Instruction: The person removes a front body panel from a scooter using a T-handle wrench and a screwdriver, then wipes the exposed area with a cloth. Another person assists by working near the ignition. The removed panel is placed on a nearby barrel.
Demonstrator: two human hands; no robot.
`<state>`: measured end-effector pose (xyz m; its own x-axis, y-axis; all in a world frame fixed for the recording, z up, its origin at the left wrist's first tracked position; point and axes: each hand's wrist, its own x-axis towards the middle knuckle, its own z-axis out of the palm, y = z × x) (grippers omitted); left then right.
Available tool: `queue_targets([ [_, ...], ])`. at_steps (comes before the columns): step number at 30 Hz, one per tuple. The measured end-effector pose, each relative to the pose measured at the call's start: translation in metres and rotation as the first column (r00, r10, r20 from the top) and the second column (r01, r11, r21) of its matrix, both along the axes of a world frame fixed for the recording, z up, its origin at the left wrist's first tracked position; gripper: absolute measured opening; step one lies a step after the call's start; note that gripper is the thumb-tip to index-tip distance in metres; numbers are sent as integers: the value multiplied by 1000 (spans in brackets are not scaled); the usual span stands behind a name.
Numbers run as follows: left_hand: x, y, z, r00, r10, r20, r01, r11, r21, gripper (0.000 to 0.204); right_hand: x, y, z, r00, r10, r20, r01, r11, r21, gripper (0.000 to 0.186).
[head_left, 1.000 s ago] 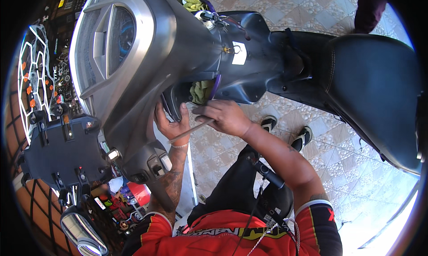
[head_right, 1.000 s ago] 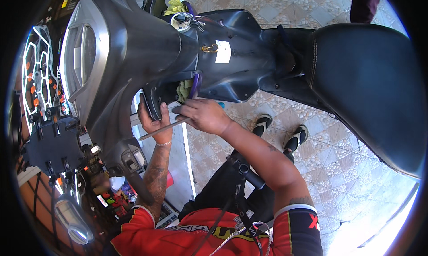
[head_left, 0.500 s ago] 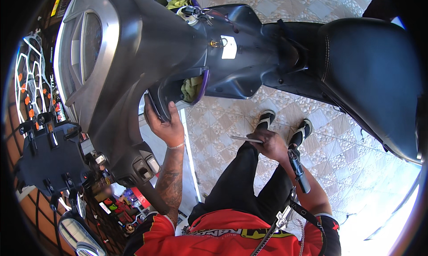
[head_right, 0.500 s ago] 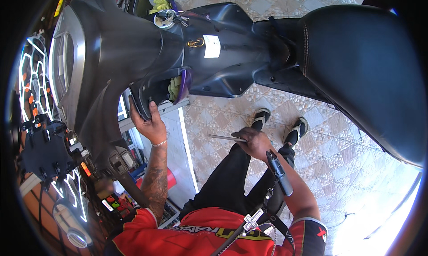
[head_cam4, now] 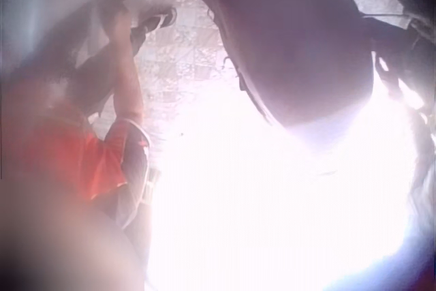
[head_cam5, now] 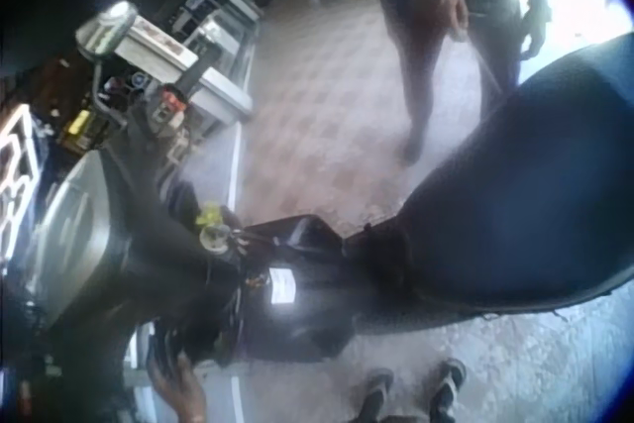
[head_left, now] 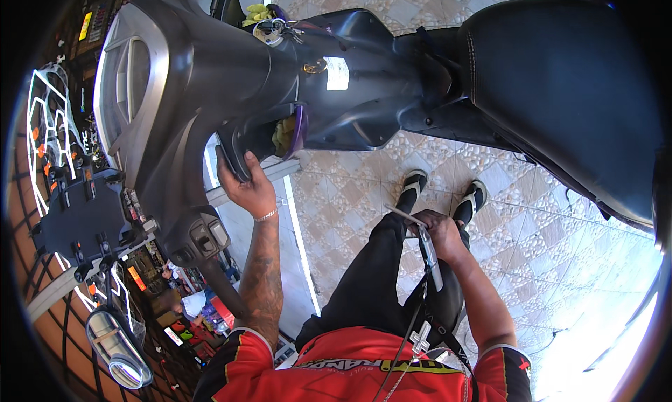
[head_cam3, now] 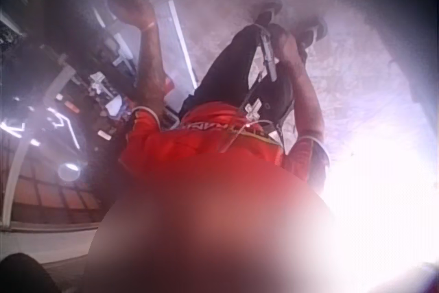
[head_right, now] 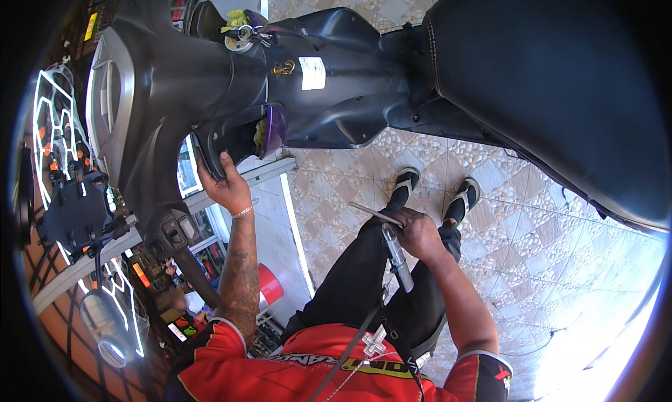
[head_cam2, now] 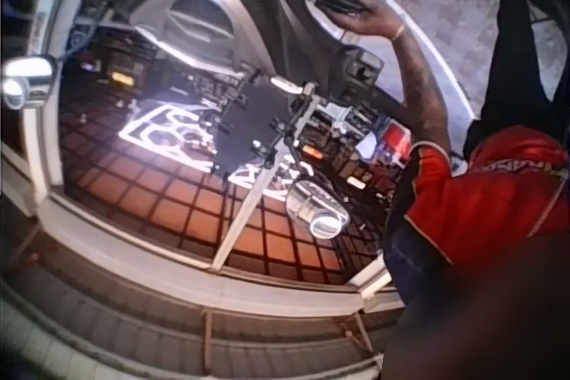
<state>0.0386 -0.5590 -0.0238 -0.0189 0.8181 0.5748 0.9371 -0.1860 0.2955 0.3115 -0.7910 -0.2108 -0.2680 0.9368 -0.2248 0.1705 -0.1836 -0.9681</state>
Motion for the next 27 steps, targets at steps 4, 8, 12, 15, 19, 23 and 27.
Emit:
queue_targets([
  [4, 6, -2, 4, 998, 4, -70, -4, 1000, 7, 56, -2, 7, 10, 993, -115, -33, 113, 991, -66, 20],
  [8, 14, -5, 9, 997, 20, -76, -20, 1000, -6, 55, 4, 15, -7, 977, -204, 63, 209, 974, -83, 17],
  [12, 8, -4, 11, 991, 5, -134, -2, 1000, 19, 57, 20, 40, -70, 894, -245, 375, 255, 967, 23, 20],
  [15, 1, -3, 3, 999, 13, -37, -13, 1000, -3, 62, 33, 64, -139, 851, -107, 515, 194, 974, -119, 26],
  [19, -4, 0, -5, 998, 29, 63, -27, 999, -28, 61, 49, 93, -208, 803, 6, 596, 183, 949, -257, 33],
  [23, -2, -1, -5, 988, 62, 144, -55, 997, -51, 57, 50, 124, -245, 762, 105, 639, 143, 935, -325, 37],
  [27, 0, 0, -7, 985, 134, 113, -135, 991, 1, 55, 42, 144, -269, 691, 134, 711, 23, 978, -207, 28],
])
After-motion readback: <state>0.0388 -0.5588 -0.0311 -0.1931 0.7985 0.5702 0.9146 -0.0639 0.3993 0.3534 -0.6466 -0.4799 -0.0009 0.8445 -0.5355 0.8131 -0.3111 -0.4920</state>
